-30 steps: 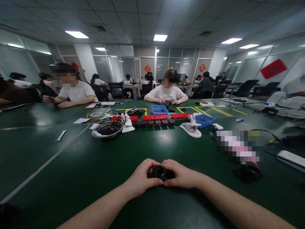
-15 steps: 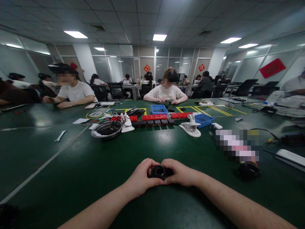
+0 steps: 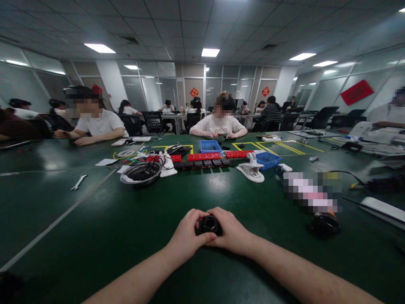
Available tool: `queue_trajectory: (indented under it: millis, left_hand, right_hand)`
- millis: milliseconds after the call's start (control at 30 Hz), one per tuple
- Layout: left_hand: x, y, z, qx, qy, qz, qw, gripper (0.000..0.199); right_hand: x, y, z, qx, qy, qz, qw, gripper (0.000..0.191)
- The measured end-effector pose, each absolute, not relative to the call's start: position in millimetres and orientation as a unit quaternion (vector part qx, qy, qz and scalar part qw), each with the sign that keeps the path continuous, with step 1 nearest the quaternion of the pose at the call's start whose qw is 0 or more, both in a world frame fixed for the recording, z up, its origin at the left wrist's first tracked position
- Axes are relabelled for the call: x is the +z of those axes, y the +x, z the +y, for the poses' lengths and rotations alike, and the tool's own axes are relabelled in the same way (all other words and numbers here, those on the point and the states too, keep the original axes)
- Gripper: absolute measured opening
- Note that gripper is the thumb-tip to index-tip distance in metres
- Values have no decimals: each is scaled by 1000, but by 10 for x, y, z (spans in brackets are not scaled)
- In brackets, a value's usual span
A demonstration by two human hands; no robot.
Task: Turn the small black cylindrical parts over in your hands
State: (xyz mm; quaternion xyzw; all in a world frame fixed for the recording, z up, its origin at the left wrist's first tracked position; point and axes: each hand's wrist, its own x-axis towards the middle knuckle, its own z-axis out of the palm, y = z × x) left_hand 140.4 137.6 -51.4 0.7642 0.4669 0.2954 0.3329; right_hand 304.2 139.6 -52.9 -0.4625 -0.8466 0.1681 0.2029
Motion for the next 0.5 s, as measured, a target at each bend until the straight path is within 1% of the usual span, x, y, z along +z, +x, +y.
queue_trajectory:
  millis: [67,167,233,500]
  left_hand:
    - [-506,1372,1395,280,774,439,360,31]
    - [-504,1345,1408,273,777,412,390,33]
    - [-507,1341,1412,272,775,408,399,34]
    - [-483,1340,1419,265,773,414,401,34]
  right_hand:
    - [-464,3101,1406,219,-412,-865,182,56]
    - [-396,3179,1441,262,-369,-880,148,46]
    - [-382,3213,1469,274,-351,-884,141,41]
    - [-384,3241,1511,305,-324,-886,134,40]
